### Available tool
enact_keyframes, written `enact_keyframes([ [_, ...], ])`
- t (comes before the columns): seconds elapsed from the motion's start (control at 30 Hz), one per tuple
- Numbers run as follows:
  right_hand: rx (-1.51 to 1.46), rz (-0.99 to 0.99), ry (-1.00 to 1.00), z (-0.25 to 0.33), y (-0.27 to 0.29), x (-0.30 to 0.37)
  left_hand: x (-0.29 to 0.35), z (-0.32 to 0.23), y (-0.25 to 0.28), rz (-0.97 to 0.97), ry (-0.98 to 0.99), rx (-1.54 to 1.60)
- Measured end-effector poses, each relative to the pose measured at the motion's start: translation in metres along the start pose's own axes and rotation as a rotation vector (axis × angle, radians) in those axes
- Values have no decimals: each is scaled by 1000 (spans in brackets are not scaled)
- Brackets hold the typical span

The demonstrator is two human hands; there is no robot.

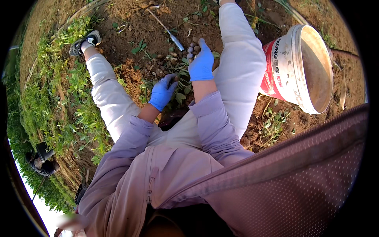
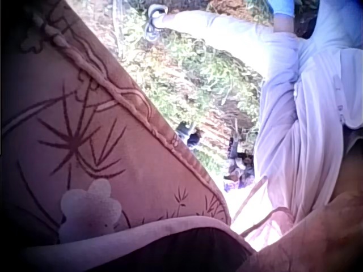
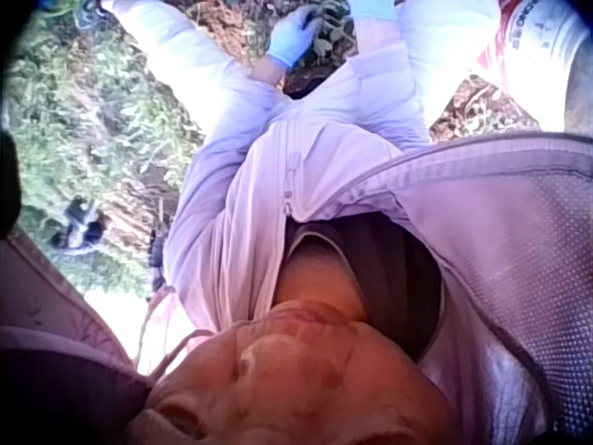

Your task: The person uses a small hand hoe to loosen soil around peanut plants, then pulls the plants from the ground and removes peanuts from the roots. The peanuts are collected by hand and placed into a nearby bucket.

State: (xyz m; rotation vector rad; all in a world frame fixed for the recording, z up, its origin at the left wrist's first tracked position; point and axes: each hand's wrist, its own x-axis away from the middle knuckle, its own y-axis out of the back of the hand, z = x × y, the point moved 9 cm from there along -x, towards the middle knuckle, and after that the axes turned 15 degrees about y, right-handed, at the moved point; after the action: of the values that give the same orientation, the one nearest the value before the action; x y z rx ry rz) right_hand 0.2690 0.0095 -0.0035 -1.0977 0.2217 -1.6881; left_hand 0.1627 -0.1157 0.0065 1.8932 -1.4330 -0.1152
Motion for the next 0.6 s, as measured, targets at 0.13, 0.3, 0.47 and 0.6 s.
enact_keyframes([
  [0.13,-150,-54,-19,18,4,-7,17,-15,-63,399,23,-265],
  [0.3,-71,-156,-72,1,21,-9,-42,-22,-36,-111,-109,-141],
  [0.47,172,-72,-30,-15,23,-9,-98,22,-76,159,121,-816],
  [0.6,253,-85,-4,-16,39,-12,-100,39,-45,45,309,-152],
])
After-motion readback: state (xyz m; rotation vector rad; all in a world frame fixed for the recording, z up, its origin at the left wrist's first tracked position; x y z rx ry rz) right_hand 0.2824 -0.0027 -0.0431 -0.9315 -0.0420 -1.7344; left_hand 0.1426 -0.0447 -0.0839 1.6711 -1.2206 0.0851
